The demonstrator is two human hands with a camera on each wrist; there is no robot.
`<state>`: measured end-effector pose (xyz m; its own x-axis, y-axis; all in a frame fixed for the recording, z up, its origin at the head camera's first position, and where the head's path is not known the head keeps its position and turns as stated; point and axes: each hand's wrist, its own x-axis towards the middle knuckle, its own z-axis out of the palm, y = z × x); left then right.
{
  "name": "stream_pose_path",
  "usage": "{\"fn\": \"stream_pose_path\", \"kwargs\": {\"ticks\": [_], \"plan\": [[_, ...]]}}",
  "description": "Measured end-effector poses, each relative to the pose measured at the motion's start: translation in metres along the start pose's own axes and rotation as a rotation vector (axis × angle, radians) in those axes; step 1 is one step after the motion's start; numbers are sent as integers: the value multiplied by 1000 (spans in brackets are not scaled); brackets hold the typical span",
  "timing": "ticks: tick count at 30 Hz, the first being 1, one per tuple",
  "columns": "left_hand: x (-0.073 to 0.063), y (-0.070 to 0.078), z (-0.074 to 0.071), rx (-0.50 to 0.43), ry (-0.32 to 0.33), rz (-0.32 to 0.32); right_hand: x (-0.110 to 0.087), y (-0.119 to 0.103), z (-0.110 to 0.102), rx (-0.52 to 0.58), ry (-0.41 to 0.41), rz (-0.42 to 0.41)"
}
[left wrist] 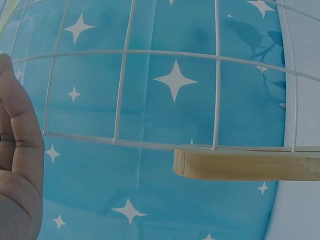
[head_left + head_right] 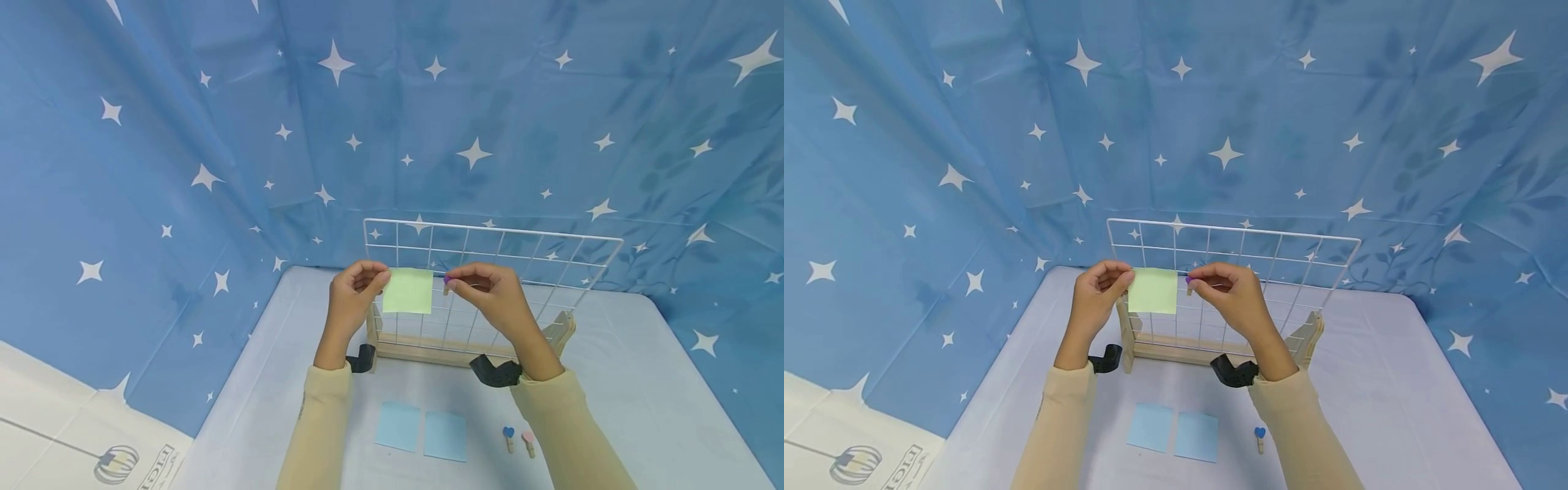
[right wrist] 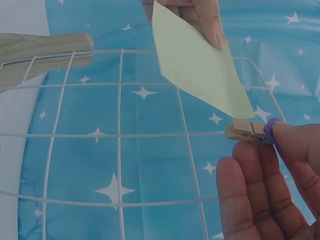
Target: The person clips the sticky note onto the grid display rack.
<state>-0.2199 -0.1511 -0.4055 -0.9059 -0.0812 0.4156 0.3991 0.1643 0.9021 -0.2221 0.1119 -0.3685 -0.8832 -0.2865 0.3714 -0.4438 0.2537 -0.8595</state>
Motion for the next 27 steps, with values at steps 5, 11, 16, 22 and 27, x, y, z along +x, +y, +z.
{"fn": "stream_pose_path", "kwargs": {"ticks": [5, 11, 16, 22, 27], "plan": [[2, 1, 0, -9, -4, 1, 0, 0, 1, 7, 7, -13], [4, 0, 0, -13, -6, 15, 2, -1, 3, 16, 18, -23], [6, 1, 1, -26, -5, 20, 4, -2, 4, 15, 19, -21], [10, 3, 3, -28, -4, 24, 7, -4, 5, 9, 25, -24], [12, 2, 4, -26, 0, 29, 10, -6, 5, -32, 31, -48]]}}
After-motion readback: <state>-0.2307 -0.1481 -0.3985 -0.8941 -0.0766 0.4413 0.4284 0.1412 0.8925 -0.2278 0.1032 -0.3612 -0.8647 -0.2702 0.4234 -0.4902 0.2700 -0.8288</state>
